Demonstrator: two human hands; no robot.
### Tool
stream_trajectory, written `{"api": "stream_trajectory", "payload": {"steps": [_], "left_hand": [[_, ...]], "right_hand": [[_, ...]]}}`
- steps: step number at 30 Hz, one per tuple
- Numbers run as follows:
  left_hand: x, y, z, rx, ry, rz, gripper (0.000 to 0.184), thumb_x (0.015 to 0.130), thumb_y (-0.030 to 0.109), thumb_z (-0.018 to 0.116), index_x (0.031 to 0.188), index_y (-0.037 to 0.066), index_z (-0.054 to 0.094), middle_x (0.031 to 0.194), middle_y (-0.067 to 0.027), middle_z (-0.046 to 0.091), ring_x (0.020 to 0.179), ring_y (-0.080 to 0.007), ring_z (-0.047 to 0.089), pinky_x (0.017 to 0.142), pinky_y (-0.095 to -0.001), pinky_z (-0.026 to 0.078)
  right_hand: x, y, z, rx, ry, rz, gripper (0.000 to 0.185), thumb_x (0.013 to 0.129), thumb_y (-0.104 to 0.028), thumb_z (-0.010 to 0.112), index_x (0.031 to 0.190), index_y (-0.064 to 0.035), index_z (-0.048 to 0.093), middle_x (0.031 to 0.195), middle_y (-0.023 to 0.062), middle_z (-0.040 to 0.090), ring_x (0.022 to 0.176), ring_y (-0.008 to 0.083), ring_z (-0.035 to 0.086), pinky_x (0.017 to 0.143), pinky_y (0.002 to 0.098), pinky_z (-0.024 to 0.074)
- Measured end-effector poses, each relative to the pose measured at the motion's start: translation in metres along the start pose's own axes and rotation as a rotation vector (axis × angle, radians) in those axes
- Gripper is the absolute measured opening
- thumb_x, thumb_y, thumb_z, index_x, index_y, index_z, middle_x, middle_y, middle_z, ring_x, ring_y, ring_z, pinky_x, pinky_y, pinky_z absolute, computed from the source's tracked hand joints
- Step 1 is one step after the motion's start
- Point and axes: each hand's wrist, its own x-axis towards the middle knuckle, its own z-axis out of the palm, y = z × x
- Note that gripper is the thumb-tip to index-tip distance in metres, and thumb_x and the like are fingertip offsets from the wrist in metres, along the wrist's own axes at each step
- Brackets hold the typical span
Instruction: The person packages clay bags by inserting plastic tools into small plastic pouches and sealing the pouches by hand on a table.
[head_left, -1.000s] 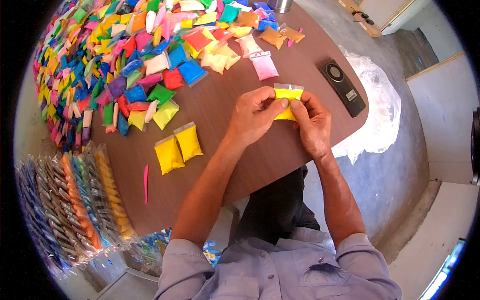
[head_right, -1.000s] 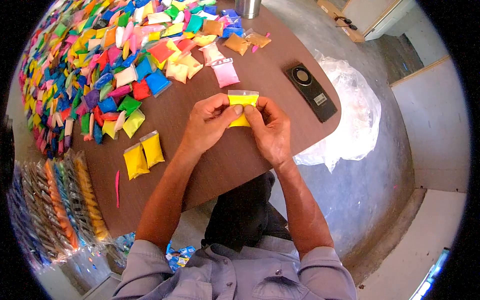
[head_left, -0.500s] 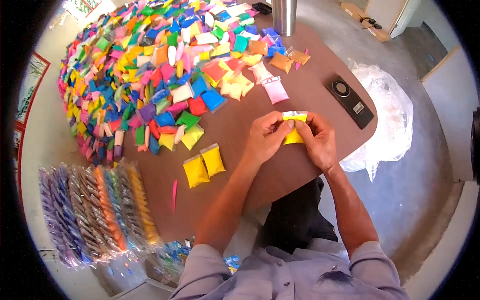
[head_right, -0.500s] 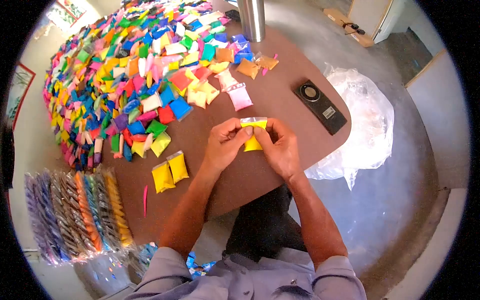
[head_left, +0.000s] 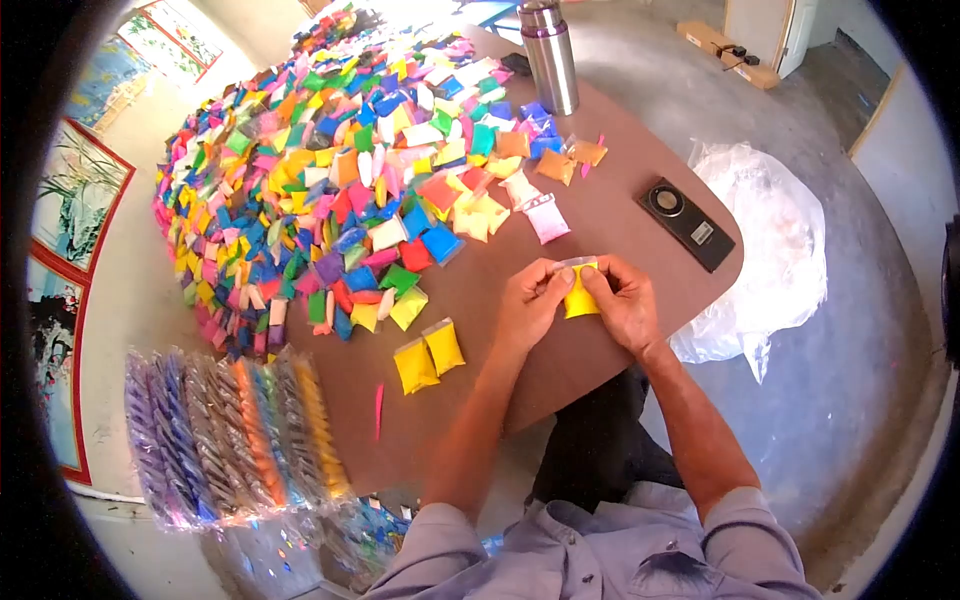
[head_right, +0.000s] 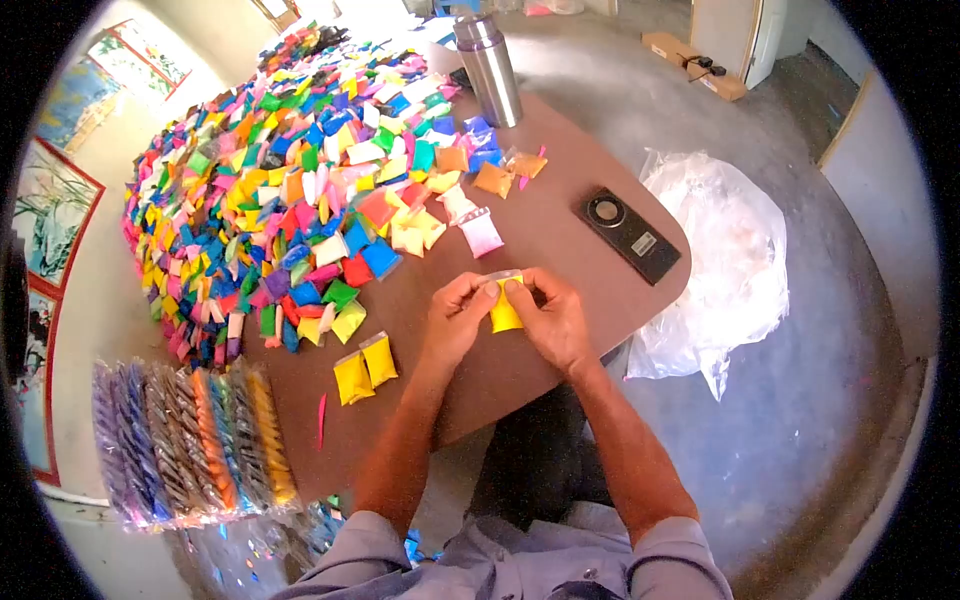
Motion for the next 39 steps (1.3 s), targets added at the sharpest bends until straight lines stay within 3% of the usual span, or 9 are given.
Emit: {"api": "stream_trajectory", "payload": {"steps": [3,11,15,18,24,33,36,37,39], "left_hand": [[-0.003,0.010,0.006,0.009,0.022,-0.140,0.023,0.103,0.023,0.070,0.111,0.001,0.073,0.087,0.0039,0.065,0.080,-0.0039,0.058,0.071,-0.0214,0.045],[-0.044,0.027,0.019,0.013,0.034,-0.087,0.022,0.103,0.020,0.069,0.115,0.002,0.069,0.087,0.0018,0.066,0.076,-0.0071,0.059,0.069,-0.0240,0.047],[-0.080,0.028,0.016,-0.095,0.155,-0.109,0.013,0.102,0.016,0.071,0.102,0.004,0.068,0.082,0.0015,0.062,0.073,-0.0055,0.057,0.066,-0.0233,0.046],[-0.121,0.038,0.011,-0.019,0.195,-0.152,0.013,0.102,0.015,0.071,0.107,0.003,0.069,0.086,0.0005,0.065,0.078,-0.0057,0.059,0.070,-0.0232,0.049],[-0.176,0.055,0.012,-0.299,0.244,-0.270,0.022,0.103,0.016,0.071,0.118,0.001,0.069,0.098,-0.0011,0.070,0.085,-0.0078,0.064,0.076,-0.0244,0.052],[-0.178,0.045,0.004,-0.213,0.258,-0.285,0.016,0.101,0.018,0.072,0.108,0.004,0.070,0.084,0.0020,0.067,0.070,-0.0045,0.058,0.062,-0.0211,0.046],[-0.177,0.038,-0.001,-0.162,0.232,-0.271,0.024,0.099,0.027,0.074,0.109,0.005,0.071,0.086,0.0017,0.068,0.071,-0.0055,0.061,0.060,-0.0220,0.048],[-0.178,0.039,0.000,-0.174,0.247,-0.244,0.027,0.099,0.030,0.074,0.109,0.005,0.071,0.087,0.0014,0.068,0.072,-0.0059,0.062,0.059,-0.0226,0.049],[-0.179,0.041,0.001,-0.156,0.287,-0.338,0.025,0.100,0.028,0.073,0.110,0.005,0.072,0.088,0.0011,0.069,0.073,-0.0067,0.063,0.061,-0.0231,0.051]], "right_hand": [[0.001,0.002,0.001,0.095,0.046,-0.011,0.019,0.106,-0.018,0.067,0.106,0.0001,0.073,0.091,-0.0014,0.070,0.083,0.0058,0.061,0.074,0.0237,0.0511],[-0.009,-0.012,0.007,0.070,0.024,-0.041,0.022,0.106,-0.022,0.067,0.108,-0.0003,0.074,0.093,-0.0025,0.069,0.087,0.0053,0.061,0.076,0.0243,0.0516],[-0.037,-0.019,0.014,-0.005,-0.064,0.009,0.026,0.106,-0.024,0.067,0.111,0.0006,0.073,0.096,0.0028,0.071,0.088,0.0091,0.064,0.079,0.0271,0.0530],[-0.070,-0.023,0.025,-0.049,-0.171,0.005,0.023,0.104,-0.020,0.068,0.111,0.0013,0.073,0.095,0.0047,0.072,0.088,0.0099,0.064,0.079,0.0288,0.0536],[-0.124,-0.011,0.052,0.094,-0.101,0.041,0.021,0.103,-0.019,0.070,0.106,0.0022,0.073,0.091,0.0047,0.070,0.083,0.0102,0.062,0.076,0.0288,0.0530],[-0.128,-0.018,0.050,0.088,-0.177,0.102,0.023,0.104,-0.020,0.067,0.111,0.0017,0.070,0.088,0.0039,0.068,0.082,0.0088,0.060,0.075,0.0281,0.0521],[-0.125,-0.013,0.050,0.050,-0.168,0.093,0.023,0.106,-0.021,0.063,0.111,-0.0002,0.071,0.087,-0.0012,0.065,0.075,0.0047,0.056,0.065,0.0245,0.0472],[-0.124,-0.013,0.048,0.006,-0.174,0.133,0.026,0.106,-0.022,0.063,0.113,0.0022,0.069,0.090,0.0054,0.070,0.086,0.0090,0.061,0.078,0.0298,0.0525],[-0.124,-0.013,0.049,0.045,-0.185,0.147,0.025,0.106,-0.021,0.063,0.114,0.0019,0.070,0.092,0.0036,0.070,0.086,0.0093,0.061,0.078,0.0292,0.0523]]}}
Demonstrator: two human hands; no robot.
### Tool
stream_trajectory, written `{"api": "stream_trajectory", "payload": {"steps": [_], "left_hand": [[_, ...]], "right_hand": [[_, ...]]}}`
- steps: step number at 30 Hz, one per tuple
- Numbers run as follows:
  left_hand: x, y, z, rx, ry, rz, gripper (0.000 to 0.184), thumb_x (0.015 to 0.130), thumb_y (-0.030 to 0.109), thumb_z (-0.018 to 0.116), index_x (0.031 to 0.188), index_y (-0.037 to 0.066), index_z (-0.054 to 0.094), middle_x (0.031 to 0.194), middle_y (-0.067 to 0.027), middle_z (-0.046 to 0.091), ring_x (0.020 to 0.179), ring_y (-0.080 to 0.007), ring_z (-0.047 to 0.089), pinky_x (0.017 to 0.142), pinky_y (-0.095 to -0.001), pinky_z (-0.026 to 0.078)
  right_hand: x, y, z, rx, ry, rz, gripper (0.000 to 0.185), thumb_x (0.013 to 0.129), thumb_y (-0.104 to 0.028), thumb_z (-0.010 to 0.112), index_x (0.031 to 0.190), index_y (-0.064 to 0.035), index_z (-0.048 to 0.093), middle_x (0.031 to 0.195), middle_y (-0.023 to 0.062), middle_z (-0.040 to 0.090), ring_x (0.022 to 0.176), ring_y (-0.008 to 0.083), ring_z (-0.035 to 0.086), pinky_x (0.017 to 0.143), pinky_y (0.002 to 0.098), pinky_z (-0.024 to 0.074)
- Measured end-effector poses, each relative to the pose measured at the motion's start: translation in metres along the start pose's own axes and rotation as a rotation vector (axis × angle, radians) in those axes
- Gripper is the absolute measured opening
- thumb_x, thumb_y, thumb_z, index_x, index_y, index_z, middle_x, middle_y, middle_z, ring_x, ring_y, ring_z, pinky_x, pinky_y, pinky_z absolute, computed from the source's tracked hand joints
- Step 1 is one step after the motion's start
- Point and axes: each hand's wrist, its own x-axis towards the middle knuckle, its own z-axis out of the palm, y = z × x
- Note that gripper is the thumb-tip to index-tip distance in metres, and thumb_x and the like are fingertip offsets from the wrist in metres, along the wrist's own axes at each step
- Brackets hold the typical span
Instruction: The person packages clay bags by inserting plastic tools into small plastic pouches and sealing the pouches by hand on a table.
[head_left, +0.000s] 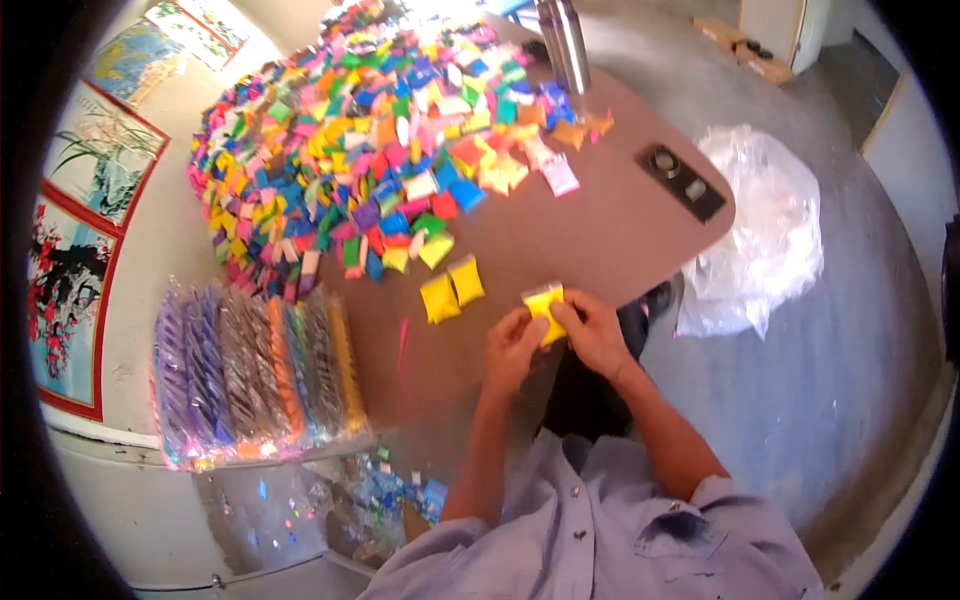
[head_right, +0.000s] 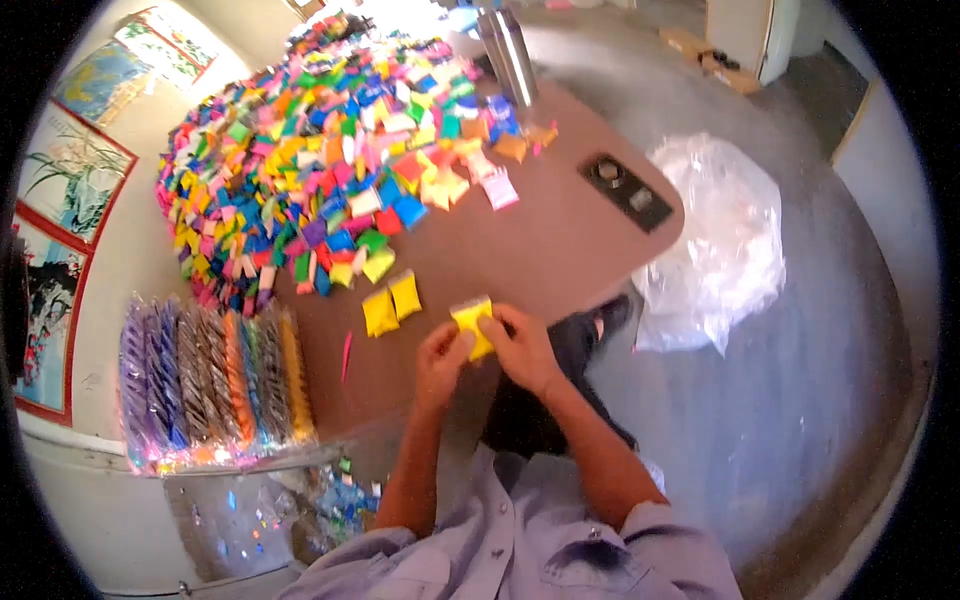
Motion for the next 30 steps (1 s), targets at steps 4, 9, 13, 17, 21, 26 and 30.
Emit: {"api": "stream_trajectory", "payload": {"steps": [4,9,13,17,21,26,30], "left_hand": [[0.002,-0.001,0.003,-0.033,-0.019,0.087,0.014,0.102,0.017,0.069,0.102,0.003,0.071,0.086,0.0018,0.067,0.076,-0.0061,0.062,0.067,-0.0227,0.050],[0.001,-0.002,0.007,-0.019,-0.056,0.174,0.013,0.104,0.015,0.067,0.100,0.004,0.070,0.087,0.0026,0.065,0.075,-0.0063,0.057,0.068,-0.0234,0.045],[-0.007,0.005,0.012,0.033,0.039,0.123,0.013,0.104,0.016,0.068,0.102,0.004,0.071,0.088,0.0037,0.064,0.077,-0.0055,0.056,0.069,-0.0229,0.043],[0.001,-0.011,0.000,-0.068,0.032,0.119,0.012,0.102,0.013,0.071,0.094,0.004,0.068,0.086,0.0040,0.063,0.078,-0.0049,0.057,0.071,-0.0227,0.045],[0.002,-0.016,-0.007,-0.025,-0.046,0.205,0.013,0.104,0.018,0.068,0.104,0.006,0.072,0.090,0.0038,0.065,0.079,-0.0052,0.056,0.071,-0.0239,0.044],[-0.001,-0.008,0.005,-0.059,0.004,0.184,0.009,0.102,0.011,0.071,0.095,0.005,0.070,0.088,0.0053,0.064,0.080,-0.0037,0.057,0.073,-0.0225,0.046],[0.004,-0.011,0.001,-0.133,0.014,0.159,0.008,0.102,0.010,0.071,0.104,0.003,0.074,0.094,0.0033,0.069,0.087,-0.0051,0.062,0.080,-0.0227,0.050]], "right_hand": [[-0.002,0.009,0.005,0.113,-0.005,-0.018,0.025,0.106,-0.021,0.065,0.115,0.0010,0.070,0.093,0.0007,0.068,0.086,0.0065,0.059,0.076,0.0265,0.0508],[-0.009,0.008,0.003,0.137,0.010,-0.040,0.023,0.106,-0.019,0.065,0.116,0.0013,0.069,0.093,0.0000,0.067,0.084,0.0062,0.059,0.076,0.0255,0.0504],[-0.010,0.016,0.000,0.125,0.007,-0.088,0.023,0.105,-0.019,0.066,0.115,0.0021,0.070,0.092,0.0011,0.068,0.083,0.0067,0.060,0.075,0.0264,0.0513],[-0.015,0.009,-0.002,0.011,-0.009,-0.127,0.026,0.105,-0.020,0.066,0.116,0.0025,0.071,0.095,0.0048,0.070,0.083,0.0093,0.062,0.075,0.0274,0.0522],[-0.018,0.012,-0.002,-0.001,-0.019,-0.126,0.028,0.104,-0.021,0.067,0.118,0.0028,0.071,0.097,0.0074,0.071,0.082,0.0121,0.064,0.075,0.0280,0.0525],[-0.019,0.016,0.001,0.042,0.015,-0.122,0.030,0.103,-0.023,0.067,0.116,0.0034,0.071,0.094,0.0101,0.069,0.081,0.0158,0.064,0.073,0.0312,0.0524],[-0.016,0.007,-0.006,-0.105,-0.010,-0.180,0.028,0.101,-0.023,0.068,0.110,0.0031,0.071,0.091,0.0130,0.067,0.079,0.0203,0.065,0.071,0.0340,0.0520]]}}
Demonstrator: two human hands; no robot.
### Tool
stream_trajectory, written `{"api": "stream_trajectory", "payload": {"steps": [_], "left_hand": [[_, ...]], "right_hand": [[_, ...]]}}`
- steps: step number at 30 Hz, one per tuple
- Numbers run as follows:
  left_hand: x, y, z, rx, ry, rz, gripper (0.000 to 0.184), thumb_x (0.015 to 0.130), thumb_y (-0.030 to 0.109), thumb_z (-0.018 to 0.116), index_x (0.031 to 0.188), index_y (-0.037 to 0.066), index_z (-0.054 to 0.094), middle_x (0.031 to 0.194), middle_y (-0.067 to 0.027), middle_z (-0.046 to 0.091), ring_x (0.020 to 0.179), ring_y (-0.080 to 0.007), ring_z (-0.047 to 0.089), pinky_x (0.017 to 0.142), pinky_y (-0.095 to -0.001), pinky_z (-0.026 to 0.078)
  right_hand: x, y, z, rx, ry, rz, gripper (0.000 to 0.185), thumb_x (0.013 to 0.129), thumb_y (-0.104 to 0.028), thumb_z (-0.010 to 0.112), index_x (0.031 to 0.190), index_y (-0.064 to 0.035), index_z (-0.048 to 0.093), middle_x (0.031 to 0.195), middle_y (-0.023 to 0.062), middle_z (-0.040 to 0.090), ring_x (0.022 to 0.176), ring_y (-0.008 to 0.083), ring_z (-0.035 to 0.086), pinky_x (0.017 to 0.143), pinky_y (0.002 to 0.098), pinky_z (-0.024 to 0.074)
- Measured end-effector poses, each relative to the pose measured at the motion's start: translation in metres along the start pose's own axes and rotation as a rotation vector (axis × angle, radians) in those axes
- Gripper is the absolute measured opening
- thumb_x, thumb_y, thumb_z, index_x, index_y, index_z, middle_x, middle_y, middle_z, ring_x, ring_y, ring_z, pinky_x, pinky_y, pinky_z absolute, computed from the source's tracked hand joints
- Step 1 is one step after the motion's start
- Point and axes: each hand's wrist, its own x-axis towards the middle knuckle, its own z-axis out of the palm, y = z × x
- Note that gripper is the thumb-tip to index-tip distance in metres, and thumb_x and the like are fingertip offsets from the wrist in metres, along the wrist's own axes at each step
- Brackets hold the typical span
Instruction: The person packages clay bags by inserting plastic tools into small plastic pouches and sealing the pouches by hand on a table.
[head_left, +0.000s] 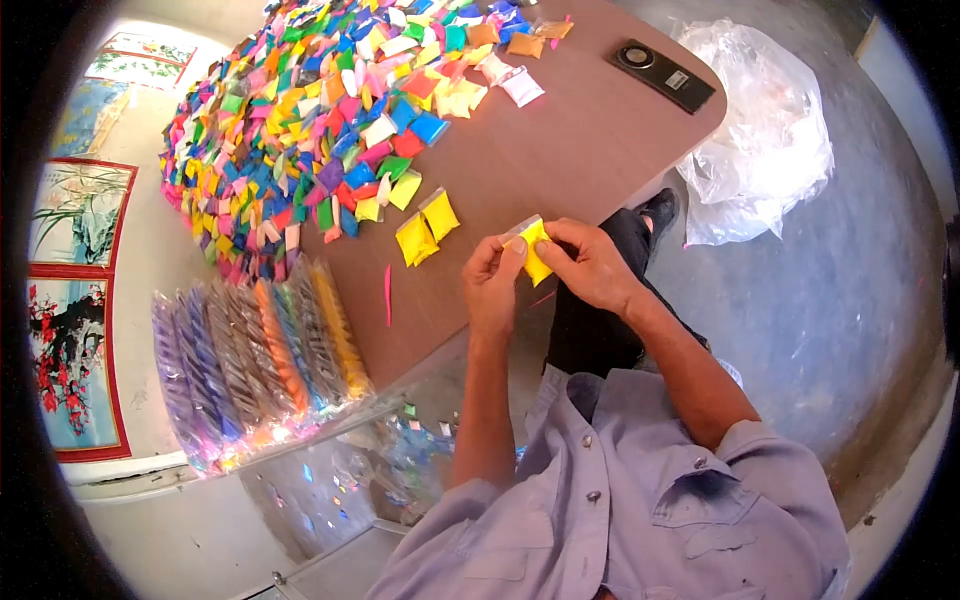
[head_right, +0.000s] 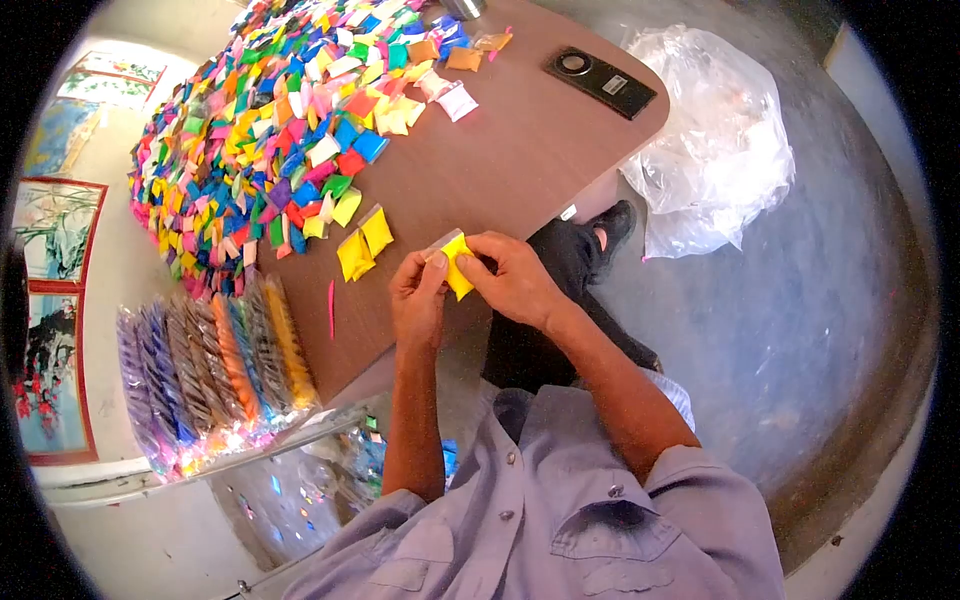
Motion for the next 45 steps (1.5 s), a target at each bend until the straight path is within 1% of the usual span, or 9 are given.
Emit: {"api": "stream_trajectory", "payload": {"steps": [3,23,26,28,33,35,37,40,45], "left_hand": [[0.000,-0.005,-0.005,-0.003,-0.030,0.014,0.009,0.101,0.009,0.071,0.107,0.002,0.074,0.097,0.0024,0.071,0.089,-0.0055,0.063,0.082,-0.0229,0.050],[-0.004,-0.001,-0.001,0.129,-0.023,0.080,0.013,0.103,0.014,0.071,0.106,0.002,0.075,0.095,0.0022,0.071,0.088,-0.0057,0.062,0.082,-0.0239,0.051],[-0.005,0.006,0.003,0.180,0.014,0.086,0.017,0.104,0.019,0.070,0.109,0.003,0.074,0.092,0.0006,0.070,0.082,-0.0070,0.062,0.075,-0.0235,0.051],[-0.011,0.020,0.006,0.154,0.210,0.023,0.019,0.104,0.020,0.070,0.109,0.002,0.073,0.092,-0.0008,0.071,0.080,-0.0071,0.063,0.072,-0.0231,0.051],[-0.021,0.026,-0.039,0.305,0.344,0.160,0.019,0.102,0.018,0.072,0.111,0.002,0.072,0.093,-0.0014,0.071,0.080,-0.0070,0.063,0.072,-0.0232,0.052],[-0.022,0.022,-0.060,0.309,0.389,0.191,0.018,0.101,0.016,0.074,0.112,0.002,0.072,0.092,-0.0007,0.070,0.082,-0.0068,0.063,0.074,-0.0232,0.051],[-0.023,0.022,-0.076,0.483,0.519,0.365,0.017,0.101,0.015,0.074,0.111,0.001,0.072,0.092,-0.0022,0.071,0.081,-0.0082,0.064,0.074,-0.0241,0.052],[-0.025,0.018,-0.104,0.696,0.651,0.415,0.014,0.102,0.015,0.073,0.108,0.002,0.074,0.094,-0.0020,0.072,0.085,-0.0096,0.065,0.077,-0.0265,0.054],[-0.027,0.011,-0.117,0.727,0.728,0.341,0.017,0.101,0.017,0.075,0.109,0.002,0.075,0.095,-0.0054,0.075,0.085,-0.0130,0.067,0.078,-0.0297,0.057]], "right_hand": [[-0.001,-0.008,-0.004,-0.087,-0.031,0.028,0.028,0.099,-0.024,0.069,0.106,0.0030,0.071,0.090,0.0154,0.066,0.078,0.0237,0.065,0.070,0.0365,0.0517],[0.007,-0.006,0.007,0.031,0.104,0.054,0.023,0.098,-0.021,0.072,0.102,0.0015,0.073,0.093,0.0113,0.073,0.080,0.0189,0.069,0.073,0.0319,0.0557],[0.016,-0.004,0.009,0.029,0.135,0.050,0.022,0.098,-0.021,0.072,0.101,0.0005,0.074,0.095,0.0140,0.075,0.081,0.0220,0.072,0.073,0.0331,0.0564],[0.028,-0.009,0.003,-0.106,0.146,0.019,0.021,0.098,-0.022,0.072,0.103,-0.0009,0.074,0.096,0.0157,0.075,0.083,0.0252,0.074,0.074,0.0348,0.0573],[0.059,-0.014,-0.004,-0.449,0.187,-0.052,0.025,0.098,-0.025,0.072,0.115,-0.0071,0.073,0.102,0.0167,0.076,0.088,0.0366,0.075,0.079,0.0440,0.0598],[0.067,-0.013,-0.007,-0.564,0.207,-0.078,0.025,0.098,-0.025,0.072,0.116,-0.0078,0.072,0.105,0.0158,0.075,0.089,0.0368,0.074,0.080,0.0445,0.0596],[0.071,-0.012,-0.009,-0.730,0.225,-0.040,0.027,0.098,-0.023,0.071,0.120,-0.0092,0.070,0.115,0.0141,0.073,0.095,0.0362,0.073,0.084,0.0451,0.0586],[0.069,-0.015,-0.013,-0.702,0.283,-0.075,0.024,0.097,-0.024,0.071,0.116,-0.0085,0.071,0.116,0.0139,0.072,0.100,0.0356,0.072,0.084,0.0441,0.0582],[0.069,-0.020,-0.022,-0.630,0.295,-0.224,0.019,0.096,-0.010,0.069,0.114,-0.0044,0.071,0.116,0.0157,0.072,0.100,0.0317,0.072,0.083,0.0411,0.0574]]}}
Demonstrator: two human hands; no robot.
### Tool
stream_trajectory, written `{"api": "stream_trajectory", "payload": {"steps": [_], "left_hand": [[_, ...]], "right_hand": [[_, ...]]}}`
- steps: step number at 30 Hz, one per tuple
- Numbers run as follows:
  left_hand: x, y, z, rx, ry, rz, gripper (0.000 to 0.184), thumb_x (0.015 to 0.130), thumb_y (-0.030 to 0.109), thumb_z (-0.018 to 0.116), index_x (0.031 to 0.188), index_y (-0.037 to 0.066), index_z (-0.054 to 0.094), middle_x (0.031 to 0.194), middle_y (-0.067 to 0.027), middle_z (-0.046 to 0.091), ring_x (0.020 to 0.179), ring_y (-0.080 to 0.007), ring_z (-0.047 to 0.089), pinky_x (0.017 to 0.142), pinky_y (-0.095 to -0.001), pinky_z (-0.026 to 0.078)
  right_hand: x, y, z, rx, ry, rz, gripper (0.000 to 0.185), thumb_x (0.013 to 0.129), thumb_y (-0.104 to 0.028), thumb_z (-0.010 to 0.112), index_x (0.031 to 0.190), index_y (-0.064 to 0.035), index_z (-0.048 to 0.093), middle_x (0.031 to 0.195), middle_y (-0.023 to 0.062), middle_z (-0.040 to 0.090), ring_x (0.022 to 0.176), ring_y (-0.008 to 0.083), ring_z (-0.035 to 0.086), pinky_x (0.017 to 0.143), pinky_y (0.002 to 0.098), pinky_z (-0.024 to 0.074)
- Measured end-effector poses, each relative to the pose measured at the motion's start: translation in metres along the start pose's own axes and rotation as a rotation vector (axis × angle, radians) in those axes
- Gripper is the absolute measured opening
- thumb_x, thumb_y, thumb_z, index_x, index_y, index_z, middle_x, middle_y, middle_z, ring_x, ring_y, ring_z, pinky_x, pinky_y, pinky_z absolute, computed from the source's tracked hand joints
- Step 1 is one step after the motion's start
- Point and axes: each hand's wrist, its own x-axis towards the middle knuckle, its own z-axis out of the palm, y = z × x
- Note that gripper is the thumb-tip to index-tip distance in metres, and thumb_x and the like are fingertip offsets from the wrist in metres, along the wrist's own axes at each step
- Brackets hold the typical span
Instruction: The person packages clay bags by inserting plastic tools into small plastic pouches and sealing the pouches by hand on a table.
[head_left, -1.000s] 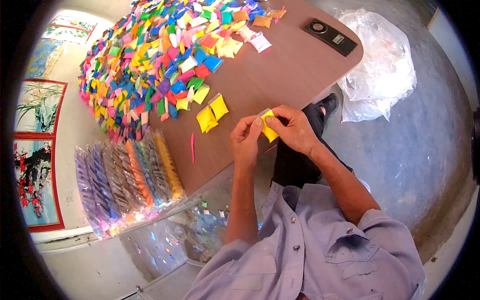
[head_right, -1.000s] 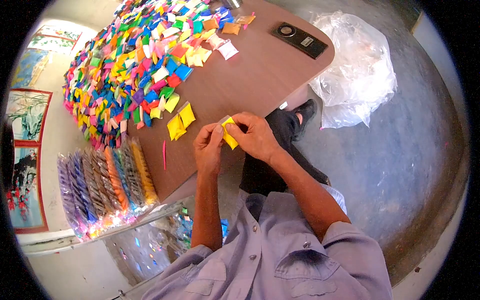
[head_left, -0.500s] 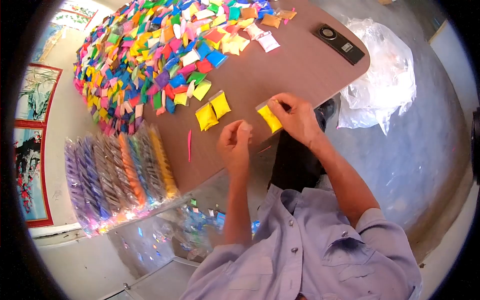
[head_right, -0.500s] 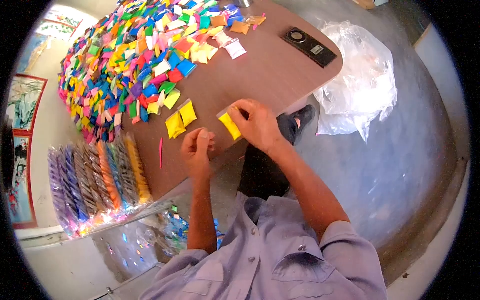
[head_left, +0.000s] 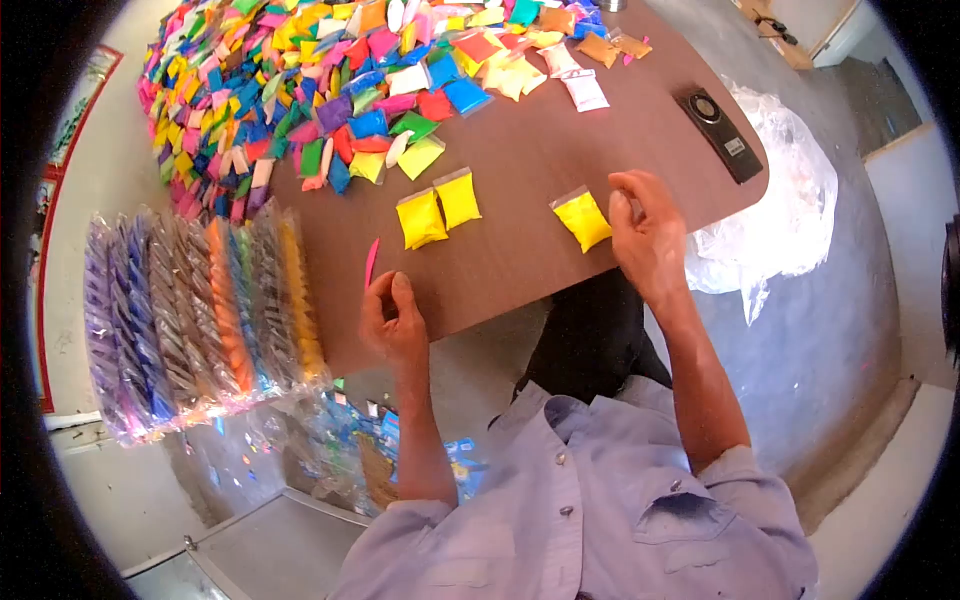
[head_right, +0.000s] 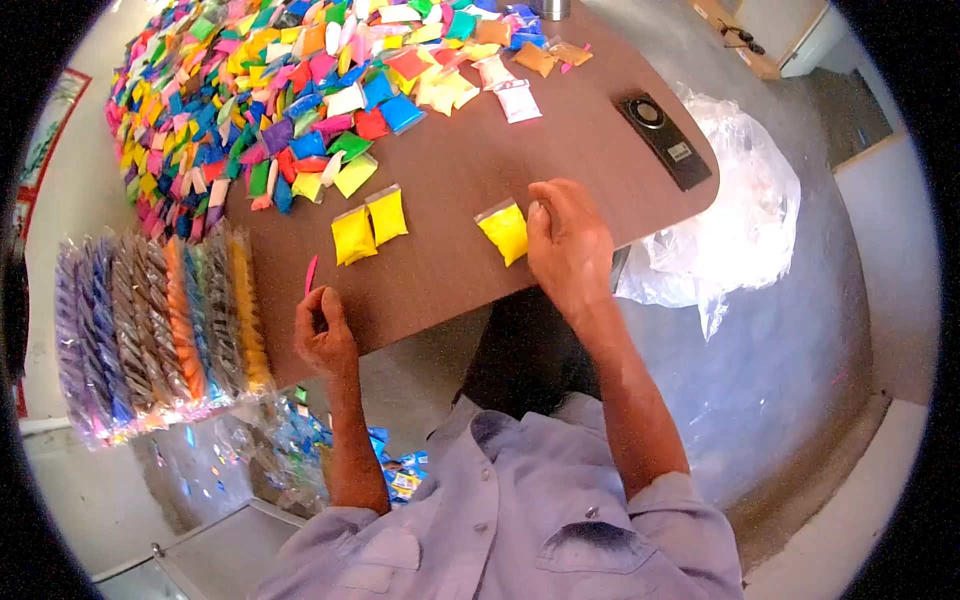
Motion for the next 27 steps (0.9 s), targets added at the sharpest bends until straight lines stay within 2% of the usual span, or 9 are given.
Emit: {"api": "stream_trajectory", "payload": {"steps": [4,5,6,9,12,14,16,21,27], "left_hand": [[0.003,0.012,0.003,0.136,-0.015,0.131,0.017,0.100,0.016,0.075,0.109,0.002,0.075,0.096,-0.0085,0.076,0.084,-0.0165,0.071,0.077,-0.0323,0.058],[0.003,0.015,0.003,0.178,-0.040,0.144,0.017,0.100,0.016,0.075,0.109,0.002,0.075,0.097,-0.0094,0.076,0.083,-0.0182,0.072,0.077,-0.0332,0.059],[0.003,0.010,0.004,0.190,-0.037,0.109,0.017,0.096,0.014,0.078,0.107,0.001,0.075,0.094,-0.0124,0.074,0.080,-0.0187,0.070,0.073,-0.0319,0.057],[0.003,0.003,0.005,0.148,-0.036,0.172,0.017,0.096,0.013,0.078,0.107,0.001,0.075,0.094,-0.0116,0.074,0.080,-0.0200,0.070,0.072,-0.0324,0.056],[-0.001,0.014,0.011,0.182,-0.012,0.116,0.017,0.094,0.012,0.079,0.106,0.001,0.074,0.092,-0.0114,0.073,0.078,-0.0211,0.069,0.072,-0.0323,0.056],[0.002,0.016,0.011,0.239,0.040,0.035,0.017,0.093,0.011,0.080,0.105,0.001,0.074,0.091,-0.0115,0.072,0.077,-0.0211,0.069,0.071,-0.0322,0.056],[0.004,0.012,0.007,0.206,-0.025,0.179,0.016,0.092,0.009,0.080,0.105,0.001,0.074,0.091,-0.0126,0.072,0.077,-0.0230,0.070,0.070,-0.0334,0.056],[0.006,0.006,0.006,0.186,-0.050,0.214,0.017,0.091,0.008,0.080,0.104,0.001,0.073,0.092,-0.0156,0.073,0.078,-0.0277,0.072,0.071,-0.0361,0.057],[0.006,0.005,0.006,0.217,-0.043,0.178,0.018,0.090,0.011,0.081,0.103,0.002,0.073,0.092,-0.0141,0.073,0.079,-0.0282,0.072,0.072,-0.0376,0.057]], "right_hand": [[0.015,-0.097,-0.036,0.412,-0.001,0.029,0.025,0.094,0.008,0.055,0.112,-0.0010,0.070,0.118,0.0088,0.070,0.100,0.0180,0.065,0.081,0.0290,0.0501],[0.019,-0.126,-0.048,0.516,-0.050,-0.048,0.028,0.092,0.010,0.052,0.112,-0.0006,0.070,0.119,0.0115,0.069,0.102,0.0184,0.065,0.080,0.0293,0.0501],[0.022,-0.146,-0.060,0.599,-0.150,-0.124,0.027,0.098,0.011,0.052,0.117,0.0007,0.069,0.130,0.0179,0.067,0.112,0.0177,0.065,0.091,0.0290,0.0510],[0.032,-0.203,-0.079,0.843,-0.336,-0.152,0.006,0.099,-0.001,0.066,0.102,-0.0059,0.065,0.114,0.0163,0.066,0.088,0.0179,0.065,0.081,0.0302,0.0522],[0.028,-0.227,-0.076,0.983,-0.409,-0.187,0.008,0.096,-0.003,0.065,0.100,-0.0077,0.060,0.107,0.0147,0.062,0.084,0.0184,0.061,0.078,0.0308,0.0500],[0.024,-0.237,-0.074,1.042,-0.394,-0.182,0.010,0.095,-0.005,0.064,0.099,-0.0090,0.057,0.103,0.0136,0.059,0.082,0.0188,0.059,0.076,0.0312,0.0485],[0.021,-0.241,-0.073,1.073,-0.365,-0.169,0.012,0.093,-0.007,0.063,0.098,-0.0102,0.053,0.099,0.0126,0.056,0.079,0.0192,0.056,0.073,0.0316,0.0470],[0.018,-0.256,-0.079,1.088,-0.258,-0.138,0.017,0.089,-0.010,0.061,0.094,-0.0132,0.045,0.089,0.0100,0.049,0.073,0.0202,0.050,0.068,0.0326,0.0433],[-0.003,-0.295,-0.080,1.022,0.200,0.149,0.024,0.084,-0.015,0.059,0.090,-0.0169,0.036,0.076,0.0068,0.041,0.066,0.0214,0.043,0.061,0.0339,0.0389]]}}
